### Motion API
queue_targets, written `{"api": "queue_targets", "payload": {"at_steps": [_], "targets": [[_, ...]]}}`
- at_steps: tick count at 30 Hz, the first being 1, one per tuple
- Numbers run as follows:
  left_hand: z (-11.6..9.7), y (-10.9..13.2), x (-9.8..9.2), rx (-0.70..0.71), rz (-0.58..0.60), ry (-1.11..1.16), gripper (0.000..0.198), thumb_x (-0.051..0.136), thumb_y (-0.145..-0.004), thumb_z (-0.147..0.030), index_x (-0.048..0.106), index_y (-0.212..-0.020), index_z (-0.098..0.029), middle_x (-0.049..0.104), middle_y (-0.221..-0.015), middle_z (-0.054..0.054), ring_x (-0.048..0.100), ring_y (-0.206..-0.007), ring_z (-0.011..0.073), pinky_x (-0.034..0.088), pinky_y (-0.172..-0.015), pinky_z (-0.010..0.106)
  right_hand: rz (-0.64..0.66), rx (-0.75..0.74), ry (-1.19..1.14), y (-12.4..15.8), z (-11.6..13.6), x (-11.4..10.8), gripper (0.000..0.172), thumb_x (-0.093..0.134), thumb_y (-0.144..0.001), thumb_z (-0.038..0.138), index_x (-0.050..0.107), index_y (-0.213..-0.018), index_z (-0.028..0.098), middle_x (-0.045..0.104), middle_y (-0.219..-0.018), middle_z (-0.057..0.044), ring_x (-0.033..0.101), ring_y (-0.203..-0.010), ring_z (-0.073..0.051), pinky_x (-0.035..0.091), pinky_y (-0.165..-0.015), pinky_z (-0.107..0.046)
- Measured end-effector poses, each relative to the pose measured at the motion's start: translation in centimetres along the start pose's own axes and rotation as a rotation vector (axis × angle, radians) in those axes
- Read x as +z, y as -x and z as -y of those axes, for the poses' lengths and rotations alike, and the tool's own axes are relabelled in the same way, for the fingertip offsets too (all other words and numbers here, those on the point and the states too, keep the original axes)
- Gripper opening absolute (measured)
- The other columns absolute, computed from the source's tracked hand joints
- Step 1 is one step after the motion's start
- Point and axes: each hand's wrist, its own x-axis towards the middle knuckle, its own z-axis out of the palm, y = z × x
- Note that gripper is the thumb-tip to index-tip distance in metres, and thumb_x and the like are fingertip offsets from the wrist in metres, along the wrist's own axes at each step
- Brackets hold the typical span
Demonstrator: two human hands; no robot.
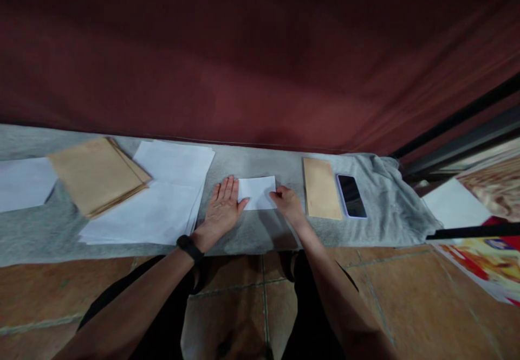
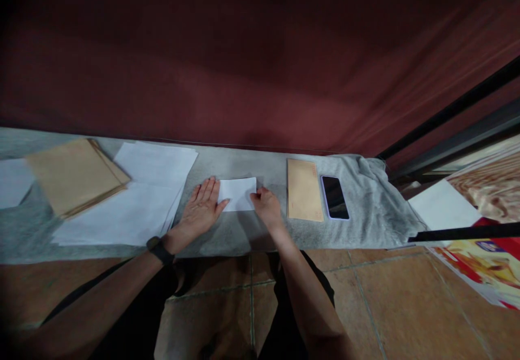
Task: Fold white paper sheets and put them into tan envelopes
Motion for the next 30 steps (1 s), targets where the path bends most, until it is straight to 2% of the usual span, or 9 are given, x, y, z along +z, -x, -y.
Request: {"api": "queue_targets", "payload": {"at_steps": [4, 9, 12, 15, 17, 21, 23, 25, 30], "targets": [[-1.0, 0.3, -0.4, 0.080, -0.019, 0.067, 0.067, 0.028, -0.106, -0.045, 0.035, -0.157, -0.001, 0.033, -0.166, 0.022, 0.025, -0.158, 0.0311, 0.023, -0.129, 0.051, 0.007, -0.007, 0.067, 0.1, 0.3, -0.1, 0.020, 0.058, -0.100, 0.033, 0.074, -0.099, 0.021, 0.079, -0.098, -0.007, 0.073, -0.093, -0.021, 0.049, -0.075, -0.025], [-3.2, 1.4, -0.4, 0.205, 0.014, 0.138, 0.065, 0.034, -0.106, -0.045, 0.034, -0.159, -0.007, 0.033, -0.168, 0.019, 0.024, -0.158, 0.0280, 0.025, -0.129, 0.048, 0.000, -0.036, 0.106, 0.6, 0.2, 0.0, 0.022, 0.055, -0.102, 0.033, 0.072, -0.103, 0.020, 0.078, -0.098, -0.008, 0.073, -0.094, -0.021, 0.050, -0.079, -0.026], [-4.0, 1.7, -0.4, 0.223, 0.056, 0.152, 0.067, 0.039, -0.105, -0.047, 0.033, -0.159, -0.007, 0.033, -0.167, 0.020, 0.025, -0.158, 0.0288, 0.023, -0.129, 0.049, -0.115, -0.067, 0.112, 1.0, 0.2, 0.1, 0.024, 0.052, -0.103, 0.031, 0.068, -0.115, 0.017, 0.076, -0.106, -0.011, 0.071, -0.100, -0.023, 0.052, -0.088, -0.031], [-4.2, 1.8, -0.4, 0.218, 0.076, 0.170, 0.069, 0.039, -0.105, -0.049, 0.032, -0.159, -0.006, 0.033, -0.167, 0.021, 0.024, -0.158, 0.0293, 0.022, -0.130, 0.049, -0.249, -0.213, 0.057, 1.5, 0.5, 0.6, 0.034, 0.047, -0.105, 0.032, 0.062, -0.129, 0.013, 0.069, -0.123, -0.017, 0.064, -0.118, -0.027, 0.050, -0.104, -0.040], [-4.2, 1.9, -0.3, 0.212, 0.074, 0.178, 0.069, 0.037, -0.105, -0.048, 0.031, -0.159, -0.005, 0.033, -0.167, 0.022, 0.024, -0.158, 0.0297, 0.022, -0.129, 0.051, -0.225, -0.356, -0.016, 2.0, 0.8, 1.4, 0.042, 0.039, -0.107, 0.036, 0.059, -0.138, 0.014, 0.064, -0.136, -0.017, 0.058, -0.131, -0.027, 0.045, -0.114, -0.043], [-4.2, 2.1, 0.0, 0.232, 0.107, 0.160, 0.067, 0.039, -0.103, -0.034, 0.027, -0.161, -0.002, 0.029, -0.168, 0.024, 0.020, -0.159, 0.0321, 0.020, -0.129, 0.053, -0.032, -0.547, -0.020, 3.8, 1.0, 3.7, 0.056, 0.023, -0.110, 0.038, 0.042, -0.157, 0.015, 0.046, -0.161, -0.013, 0.039, -0.151, -0.021, 0.030, -0.127, -0.042], [-4.3, 2.3, 0.0, 0.249, 0.133, 0.141, 0.068, 0.040, -0.100, -0.026, 0.025, -0.161, -0.001, 0.026, -0.169, 0.024, 0.017, -0.160, 0.0324, 0.017, -0.130, 0.052, 0.009, -0.578, 0.057, 4.6, 0.6, 4.5, 0.060, 0.023, -0.110, 0.041, 0.032, -0.162, 0.013, 0.034, -0.168, -0.012, 0.027, -0.157, -0.021, 0.021, -0.130, -0.044], [-4.3, 2.4, 0.0, 0.254, 0.145, 0.127, 0.068, 0.038, -0.099, -0.022, 0.024, -0.161, -0.001, 0.025, -0.169, 0.023, 0.015, -0.160, 0.0314, 0.016, -0.131, 0.051, 0.007, -0.575, 0.130, 5.2, 0.2, 4.9, 0.063, 0.023, -0.110, 0.043, 0.026, -0.164, 0.011, 0.027, -0.171, -0.012, 0.021, -0.159, -0.021, 0.017, -0.131, -0.045], [-4.4, 2.3, -0.1, 0.225, 0.160, 0.124, 0.066, 0.031, -0.101, -0.026, 0.025, -0.161, -0.002, 0.026, -0.170, 0.020, 0.017, -0.160, 0.0286, 0.017, -0.131, 0.049, -0.045, -0.554, 0.237, 5.4, -0.6, 5.1, 0.065, 0.021, -0.111, 0.043, 0.027, -0.163, 0.005, 0.024, -0.170, -0.015, 0.019, -0.160, -0.022, 0.015, -0.131, -0.044]]}}
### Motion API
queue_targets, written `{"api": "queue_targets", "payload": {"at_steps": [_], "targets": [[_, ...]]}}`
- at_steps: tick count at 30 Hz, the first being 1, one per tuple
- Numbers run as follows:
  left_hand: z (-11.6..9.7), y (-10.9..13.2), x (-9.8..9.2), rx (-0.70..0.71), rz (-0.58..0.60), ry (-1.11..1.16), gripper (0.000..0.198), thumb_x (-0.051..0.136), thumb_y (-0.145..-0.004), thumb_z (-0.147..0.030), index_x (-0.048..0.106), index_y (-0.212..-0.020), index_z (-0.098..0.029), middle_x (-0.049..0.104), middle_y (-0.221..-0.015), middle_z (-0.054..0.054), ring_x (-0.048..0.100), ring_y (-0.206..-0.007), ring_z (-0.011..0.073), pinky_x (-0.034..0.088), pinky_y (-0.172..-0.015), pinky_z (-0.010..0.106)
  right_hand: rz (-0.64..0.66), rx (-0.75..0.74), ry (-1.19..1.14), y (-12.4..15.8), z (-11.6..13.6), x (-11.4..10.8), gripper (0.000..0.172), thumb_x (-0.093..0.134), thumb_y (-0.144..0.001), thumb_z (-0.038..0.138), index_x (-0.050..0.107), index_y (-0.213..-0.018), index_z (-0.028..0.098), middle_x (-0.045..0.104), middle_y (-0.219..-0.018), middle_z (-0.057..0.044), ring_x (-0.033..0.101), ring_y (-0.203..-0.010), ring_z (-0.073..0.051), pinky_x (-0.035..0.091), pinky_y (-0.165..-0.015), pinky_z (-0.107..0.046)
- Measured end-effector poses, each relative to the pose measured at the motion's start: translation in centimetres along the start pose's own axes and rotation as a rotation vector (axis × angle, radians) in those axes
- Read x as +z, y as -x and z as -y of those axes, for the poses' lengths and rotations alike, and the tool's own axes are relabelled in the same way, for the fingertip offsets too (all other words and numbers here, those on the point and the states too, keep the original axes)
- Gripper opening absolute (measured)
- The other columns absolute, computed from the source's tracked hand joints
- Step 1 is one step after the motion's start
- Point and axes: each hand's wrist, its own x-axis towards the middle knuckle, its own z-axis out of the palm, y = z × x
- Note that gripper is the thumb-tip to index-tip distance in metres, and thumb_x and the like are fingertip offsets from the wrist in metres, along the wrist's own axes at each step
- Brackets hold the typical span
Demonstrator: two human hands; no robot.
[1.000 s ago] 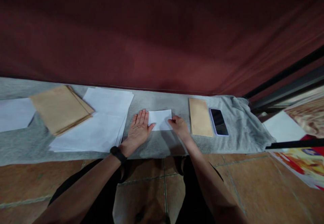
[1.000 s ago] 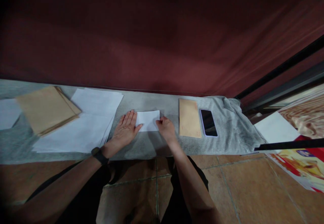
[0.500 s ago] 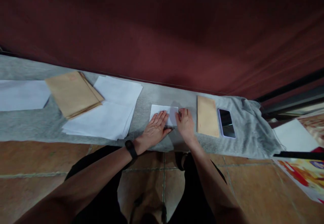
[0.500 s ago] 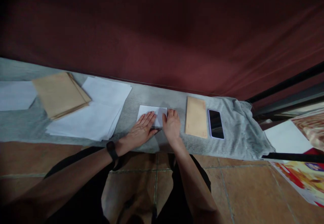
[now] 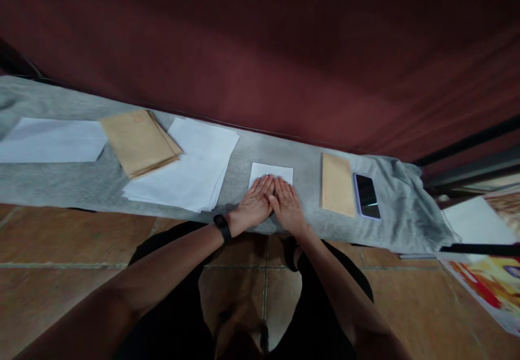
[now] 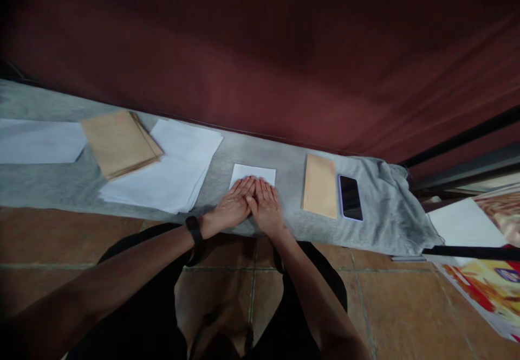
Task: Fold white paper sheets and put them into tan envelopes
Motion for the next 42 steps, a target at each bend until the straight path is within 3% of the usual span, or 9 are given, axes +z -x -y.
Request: {"api": "queue_targets", "payload": {"at_steps": [11, 16, 26, 30, 35, 42], "targets": [[0.3, 0.0, 0.2, -0.037, -0.026, -0.037, 0.063, 0.030, -0.102, -0.030, 0.036, -0.157, 0.000, 0.031, -0.168, 0.020, 0.023, -0.159, 0.0273, 0.022, -0.130, 0.045, 0.023, 0.047, 0.070, -0.5, 0.0, 0.0, 0.060, 0.023, -0.111, 0.043, 0.033, -0.162, 0.013, 0.027, -0.170, -0.010, 0.024, -0.159, -0.021, 0.018, -0.130, -0.042], [0.6, 1.0, -0.3, -0.075, -0.031, -0.062, 0.068, 0.030, -0.104, -0.043, 0.037, -0.157, -0.001, 0.033, -0.167, 0.021, 0.024, -0.158, 0.0294, 0.022, -0.129, 0.047, 0.005, 0.064, 0.110, -0.1, -0.6, -0.5, 0.057, 0.032, -0.109, 0.040, 0.035, -0.162, 0.018, 0.030, -0.168, -0.009, 0.031, -0.156, -0.024, 0.024, -0.128, -0.046], [1.0, 4.0, -0.2, -0.236, -0.127, -0.116, 0.074, 0.027, -0.104, -0.051, 0.038, -0.156, 0.000, 0.038, -0.163, 0.023, 0.031, -0.156, 0.0303, 0.026, -0.127, 0.048, -0.062, 0.119, 0.162, 1.0, -1.3, 0.1, 0.061, 0.034, -0.110, 0.042, 0.033, -0.161, 0.010, 0.032, -0.167, -0.015, 0.030, -0.156, -0.027, 0.023, -0.127, -0.047], [0.9, 4.2, -0.2, -0.255, -0.138, -0.127, 0.072, 0.028, -0.104, -0.051, 0.035, -0.159, -0.004, 0.039, -0.163, 0.021, 0.034, -0.155, 0.0294, 0.027, -0.127, 0.048, -0.071, 0.127, 0.170, 1.1, -1.1, 0.0, 0.062, 0.035, -0.109, 0.042, 0.034, -0.161, 0.008, 0.030, -0.168, -0.015, 0.032, -0.155, -0.029, 0.024, -0.127, -0.048], [0.9, 4.2, -0.2, -0.243, -0.154, -0.115, 0.072, 0.030, -0.103, -0.050, 0.028, -0.163, -0.009, 0.039, -0.164, 0.020, 0.034, -0.155, 0.0296, 0.026, -0.126, 0.051, -0.078, 0.137, 0.160, 1.0, -1.0, -0.2, 0.059, 0.035, -0.109, 0.043, 0.036, -0.161, 0.014, 0.034, -0.167, -0.014, 0.036, -0.154, -0.029, 0.026, -0.126, -0.050], [0.6, 4.2, -0.6, -0.262, -0.133, -0.100, 0.070, 0.030, -0.104, -0.049, 0.034, -0.160, -0.007, 0.037, -0.165, 0.019, 0.033, -0.155, 0.0286, 0.025, -0.127, 0.047, -0.094, 0.136, 0.155, 1.0, -1.1, 0.0, 0.059, 0.036, -0.109, 0.042, 0.036, -0.160, 0.014, 0.035, -0.166, -0.015, 0.036, -0.154, -0.028, 0.026, -0.126, -0.050]]}}
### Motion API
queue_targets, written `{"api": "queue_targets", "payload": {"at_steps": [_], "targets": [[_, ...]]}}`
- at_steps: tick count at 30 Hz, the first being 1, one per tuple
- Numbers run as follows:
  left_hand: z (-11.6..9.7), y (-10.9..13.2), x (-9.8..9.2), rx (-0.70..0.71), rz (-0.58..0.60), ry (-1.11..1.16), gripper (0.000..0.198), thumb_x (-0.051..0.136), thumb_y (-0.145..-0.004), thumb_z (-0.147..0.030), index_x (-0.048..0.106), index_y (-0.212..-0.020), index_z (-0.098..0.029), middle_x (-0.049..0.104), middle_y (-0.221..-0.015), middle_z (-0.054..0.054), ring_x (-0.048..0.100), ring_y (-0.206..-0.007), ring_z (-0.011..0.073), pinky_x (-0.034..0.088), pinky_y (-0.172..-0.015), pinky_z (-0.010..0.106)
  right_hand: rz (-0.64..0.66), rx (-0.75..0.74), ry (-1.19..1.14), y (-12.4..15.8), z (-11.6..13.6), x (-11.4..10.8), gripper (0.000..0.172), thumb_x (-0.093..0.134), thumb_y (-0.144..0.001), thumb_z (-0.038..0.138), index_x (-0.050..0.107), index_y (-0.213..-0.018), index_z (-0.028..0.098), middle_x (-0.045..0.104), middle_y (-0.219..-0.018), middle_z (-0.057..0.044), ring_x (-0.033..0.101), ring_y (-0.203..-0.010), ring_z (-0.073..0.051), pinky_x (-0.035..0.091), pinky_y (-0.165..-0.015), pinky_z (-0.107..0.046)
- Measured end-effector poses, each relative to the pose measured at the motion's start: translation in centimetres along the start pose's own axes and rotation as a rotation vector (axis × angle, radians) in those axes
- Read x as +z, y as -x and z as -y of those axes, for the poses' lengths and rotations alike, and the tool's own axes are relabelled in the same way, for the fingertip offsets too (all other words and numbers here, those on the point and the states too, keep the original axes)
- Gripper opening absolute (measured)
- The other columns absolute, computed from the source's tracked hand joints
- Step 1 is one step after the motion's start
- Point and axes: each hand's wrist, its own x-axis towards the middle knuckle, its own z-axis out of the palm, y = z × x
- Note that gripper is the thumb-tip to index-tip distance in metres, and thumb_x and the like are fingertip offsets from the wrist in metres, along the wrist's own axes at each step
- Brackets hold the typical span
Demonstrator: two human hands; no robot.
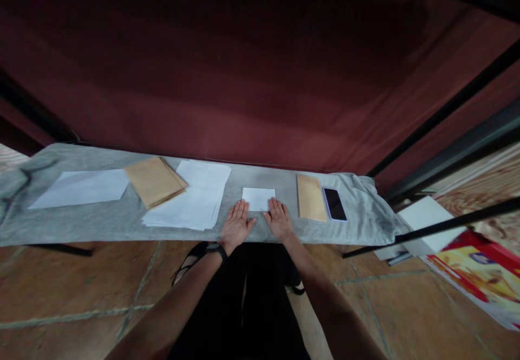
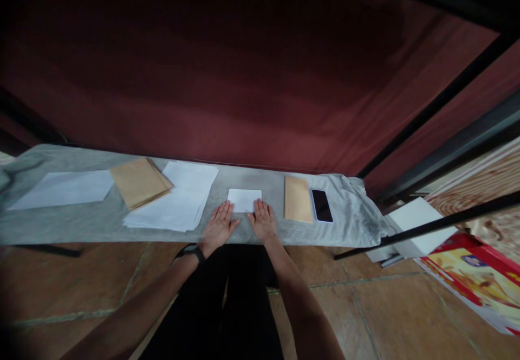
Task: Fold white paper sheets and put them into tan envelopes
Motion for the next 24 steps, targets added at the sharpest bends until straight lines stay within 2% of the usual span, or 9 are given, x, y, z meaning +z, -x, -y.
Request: {"api": "queue_targets", "payload": {"at_steps": [9, 13, 16, 20, 24], "targets": [[-0.3, 0.2, -0.4, 0.034, -0.011, 0.010, 0.068, 0.034, -0.104, -0.045, 0.037, -0.159, -0.005, 0.035, -0.165, 0.020, 0.028, -0.157, 0.0302, 0.021, -0.129, 0.051, -0.009, 0.010, -0.003, 0.4, 0.0, 0.1, 0.062, 0.032, -0.110, 0.044, 0.034, -0.161, 0.010, 0.033, -0.166, -0.018, 0.033, -0.154, -0.030, 0.024, -0.126, -0.050], [-0.2, 0.2, -0.2, 0.176, -0.030, 0.015, 0.059, 0.036, -0.105, -0.037, 0.040, -0.158, -0.012, 0.034, -0.167, 0.014, 0.027, -0.157, 0.0266, 0.020, -0.130, 0.049, -0.062, 0.000, 0.010, 0.5, -0.1, 0.4, 0.061, 0.031, -0.110, 0.043, 0.036, -0.160, 0.008, 0.037, -0.165, -0.018, 0.036, -0.153, -0.031, 0.024, -0.125, -0.051], [0.0, 0.0, 0.0, 0.263, -0.012, 0.020, 0.056, 0.035, -0.106, -0.038, 0.044, -0.156, -0.014, 0.041, -0.164, 0.012, 0.032, -0.156, 0.0241, 0.023, -0.129, 0.046, -0.091, -0.009, 0.027, 0.6, -0.1, 0.7, 0.062, 0.033, -0.110, 0.043, 0.036, -0.160, 0.006, 0.039, -0.163, -0.019, 0.037, -0.152, -0.031, 0.025, -0.124, -0.051], [0.2, -0.2, 0.0, 0.289, 0.005, 0.031, 0.055, 0.036, -0.106, -0.038, 0.045, -0.155, -0.014, 0.043, -0.163, 0.012, 0.036, -0.154, 0.0234, 0.025, -0.128, 0.044, -0.119, -0.020, 0.045, 0.7, -0.3, 1.0, 0.062, 0.033, -0.110, 0.043, 0.036, -0.160, 0.006, 0.040, -0.163, -0.019, 0.039, -0.151, -0.031, 0.025, -0.124, -0.050], [0.2, -0.1, -0.2, 0.291, 0.000, 0.039, 0.053, 0.039, -0.106, -0.037, 0.046, -0.155, -0.019, 0.041, -0.165, 0.011, 0.036, -0.154, 0.0238, 0.025, -0.128, 0.044, -0.143, -0.028, 0.045, 0.8, -0.4, 1.2, 0.062, 0.032, -0.110, 0.044, 0.037, -0.159, 0.006, 0.041, -0.162, -0.020, 0.041, -0.149, -0.031, 0.026, -0.124, -0.051]]}}
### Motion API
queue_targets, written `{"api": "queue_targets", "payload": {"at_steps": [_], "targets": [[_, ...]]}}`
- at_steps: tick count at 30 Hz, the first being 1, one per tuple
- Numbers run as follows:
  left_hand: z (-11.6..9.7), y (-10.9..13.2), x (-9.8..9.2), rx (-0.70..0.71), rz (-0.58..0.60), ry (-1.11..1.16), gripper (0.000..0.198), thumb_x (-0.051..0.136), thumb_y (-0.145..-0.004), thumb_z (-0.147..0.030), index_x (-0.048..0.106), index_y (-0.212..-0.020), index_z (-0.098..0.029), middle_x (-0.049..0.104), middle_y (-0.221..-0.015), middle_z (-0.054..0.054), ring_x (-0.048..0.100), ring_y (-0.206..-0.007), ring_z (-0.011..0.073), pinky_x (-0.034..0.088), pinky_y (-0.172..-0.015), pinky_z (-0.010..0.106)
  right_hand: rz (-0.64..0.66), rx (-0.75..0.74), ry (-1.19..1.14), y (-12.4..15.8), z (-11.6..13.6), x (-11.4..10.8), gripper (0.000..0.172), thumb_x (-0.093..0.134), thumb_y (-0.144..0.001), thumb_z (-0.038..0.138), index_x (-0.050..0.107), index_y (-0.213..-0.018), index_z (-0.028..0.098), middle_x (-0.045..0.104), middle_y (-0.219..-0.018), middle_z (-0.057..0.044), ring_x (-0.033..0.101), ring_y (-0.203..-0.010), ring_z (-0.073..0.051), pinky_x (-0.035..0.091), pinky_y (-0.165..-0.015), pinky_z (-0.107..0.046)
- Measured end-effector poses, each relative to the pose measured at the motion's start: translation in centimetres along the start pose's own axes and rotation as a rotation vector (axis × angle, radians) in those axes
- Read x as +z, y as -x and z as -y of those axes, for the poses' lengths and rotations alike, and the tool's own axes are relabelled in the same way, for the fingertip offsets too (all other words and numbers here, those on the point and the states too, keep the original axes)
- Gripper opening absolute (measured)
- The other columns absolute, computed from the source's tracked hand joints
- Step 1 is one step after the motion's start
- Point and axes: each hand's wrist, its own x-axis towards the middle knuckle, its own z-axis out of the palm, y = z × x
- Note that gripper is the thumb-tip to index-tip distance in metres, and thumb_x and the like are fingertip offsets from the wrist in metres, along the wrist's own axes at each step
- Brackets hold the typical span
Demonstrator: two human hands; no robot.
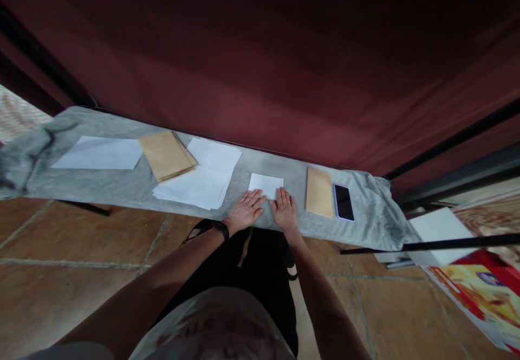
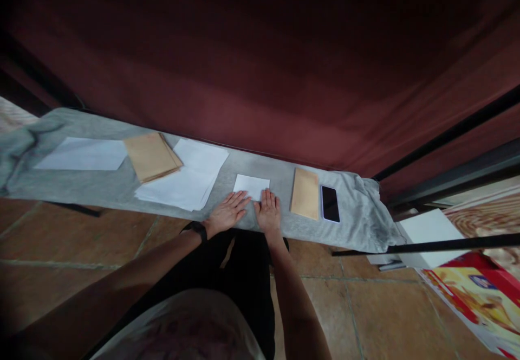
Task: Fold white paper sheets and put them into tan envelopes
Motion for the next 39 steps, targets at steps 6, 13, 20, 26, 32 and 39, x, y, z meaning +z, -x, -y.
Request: {"api": "queue_targets", "payload": {"at_steps": [6, 13, 20, 26, 32, 39], "targets": [[0.0, 0.0, -0.2, 0.001, 0.012, 0.004, 0.053, 0.041, -0.105, -0.034, 0.047, -0.155, -0.018, 0.041, -0.165, 0.012, 0.036, -0.154, 0.0242, 0.025, -0.128, 0.044, -0.033, -0.008, -0.005, 0.1, 0.2, 0.1, 0.061, 0.033, -0.109, 0.042, 0.040, -0.157, 0.004, 0.043, -0.161, -0.021, 0.043, -0.148, -0.031, 0.028, -0.123, -0.052], [-0.1, 0.0, 0.0, 0.009, 0.002, 0.002, 0.053, 0.041, -0.105, -0.033, 0.047, -0.154, -0.015, 0.040, -0.164, 0.014, 0.035, -0.154, 0.0247, 0.023, -0.129, 0.045, -0.048, -0.013, -0.016, 0.1, 0.0, -0.3, 0.060, 0.031, -0.110, 0.041, 0.041, -0.156, 0.004, 0.045, -0.159, -0.022, 0.043, -0.148, -0.031, 0.029, -0.122, -0.053], [-0.2, 0.0, 0.2, 0.025, 0.022, 0.006, 0.055, 0.035, -0.105, -0.031, 0.046, -0.153, -0.005, 0.044, -0.162, 0.017, 0.035, -0.154, 0.0244, 0.026, -0.129, 0.041, 0.018, -0.158, -0.070, 1.2, 2.2, -0.6, 0.054, 0.027, -0.112, 0.036, 0.045, -0.156, 0.011, 0.045, -0.161, -0.013, 0.042, -0.150, -0.024, 0.025, -0.126, -0.048], [-0.4, 0.0, 0.1, 0.016, 0.034, -0.013, 0.055, 0.035, -0.105, -0.031, 0.047, -0.151, -0.003, 0.046, -0.160, 0.019, 0.036, -0.154, 0.0261, 0.027, -0.128, 0.042, -0.036, -0.105, -0.044, 2.4, 3.7, -0.3, 0.057, 0.030, -0.111, 0.040, 0.043, -0.156, 0.008, 0.045, -0.160, -0.017, 0.044, -0.148, -0.028, 0.030, -0.123, -0.050], [-0.8, 1.0, 0.0, -0.117, 0.020, -0.025, 0.065, 0.038, -0.105, -0.044, 0.044, -0.152, 0.000, 0.041, -0.162, 0.023, 0.034, -0.154, 0.0302, 0.028, -0.128, 0.046, -0.086, -0.053, -0.016, 3.0, 2.5, -0.6, 0.060, 0.032, -0.111, 0.042, 0.043, -0.155, 0.004, 0.047, -0.158, -0.021, 0.044, -0.148, -0.030, 0.031, -0.122, -0.051], [-0.1, 2.2, -0.1, -0.250, -0.002, 0.001, 0.066, 0.036, -0.104, -0.041, 0.040, -0.155, 0.001, 0.041, -0.161, 0.024, 0.032, -0.155, 0.0323, 0.026, -0.129, 0.049, -0.033, 0.030, -0.039, 3.8, 1.4, -1.4, 0.058, 0.033, -0.111, 0.041, 0.041, -0.157, 0.006, 0.046, -0.159, -0.019, 0.042, -0.149, -0.030, 0.029, -0.123, -0.051]]}}
